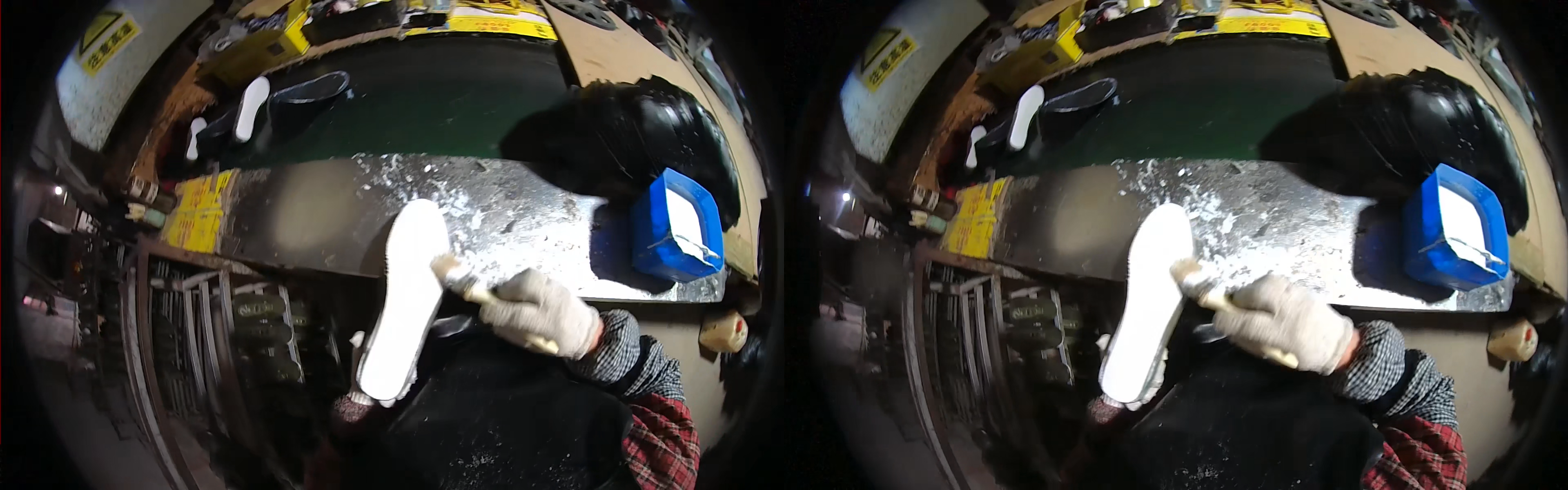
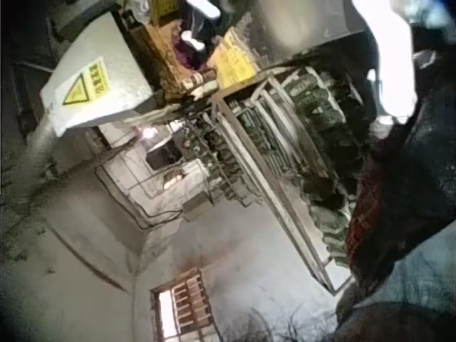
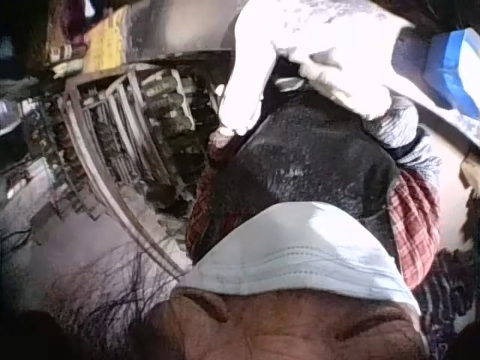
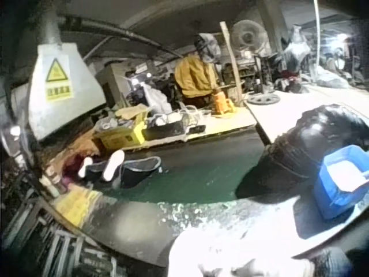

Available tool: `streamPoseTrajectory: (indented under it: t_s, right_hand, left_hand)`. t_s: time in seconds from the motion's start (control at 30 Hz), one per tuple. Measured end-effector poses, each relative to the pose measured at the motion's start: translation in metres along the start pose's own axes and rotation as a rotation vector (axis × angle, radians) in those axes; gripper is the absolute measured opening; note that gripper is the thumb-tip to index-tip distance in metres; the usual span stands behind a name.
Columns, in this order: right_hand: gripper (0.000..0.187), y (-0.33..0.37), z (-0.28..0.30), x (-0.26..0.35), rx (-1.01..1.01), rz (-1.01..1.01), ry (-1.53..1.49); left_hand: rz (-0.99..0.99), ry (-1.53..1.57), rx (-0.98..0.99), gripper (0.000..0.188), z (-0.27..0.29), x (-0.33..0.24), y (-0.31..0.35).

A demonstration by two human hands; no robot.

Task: The person applies adhesive to a shoe sole with a brush, places it on a conveyor belt, and then brushes adhesive onto the interior edges of a shoe upper. They repeat this process, occasionally retrieving a shoe last from a rack and placing it onto the conveyor belt.

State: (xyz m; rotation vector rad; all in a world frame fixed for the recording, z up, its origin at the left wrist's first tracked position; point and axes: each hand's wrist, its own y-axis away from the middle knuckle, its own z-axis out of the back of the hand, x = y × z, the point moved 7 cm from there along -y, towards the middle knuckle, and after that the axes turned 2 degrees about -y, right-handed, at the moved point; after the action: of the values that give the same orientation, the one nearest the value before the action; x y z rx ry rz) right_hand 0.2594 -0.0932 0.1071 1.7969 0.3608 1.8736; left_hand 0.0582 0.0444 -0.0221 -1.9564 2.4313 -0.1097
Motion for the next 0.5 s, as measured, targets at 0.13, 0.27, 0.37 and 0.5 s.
streamPoseTrajectory:
  t_s: [0.13,0.27,0.37,0.5]
  right_hand:
    - [0.023,0.042,-0.007,0.014,-0.286,0.966,0.610]
    - [0.032,0.071,0.017,0.000,-0.438,1.058,0.597]
    - [0.033,0.112,0.049,-0.029,-0.579,0.997,0.421]
    - [0.035,0.173,0.072,-0.067,-0.889,1.083,0.330]
  left_hand:
    - [0.205,-0.015,-0.211,0.091,-0.044,-0.020,-0.052]
    - [-0.601,-0.544,-0.860,0.068,-0.061,-0.113,-0.100]
    - [-0.719,-0.305,-0.626,0.072,-0.058,-0.147,-0.152]
    - [-0.482,-0.587,-0.637,0.087,-0.077,-0.114,-0.257]
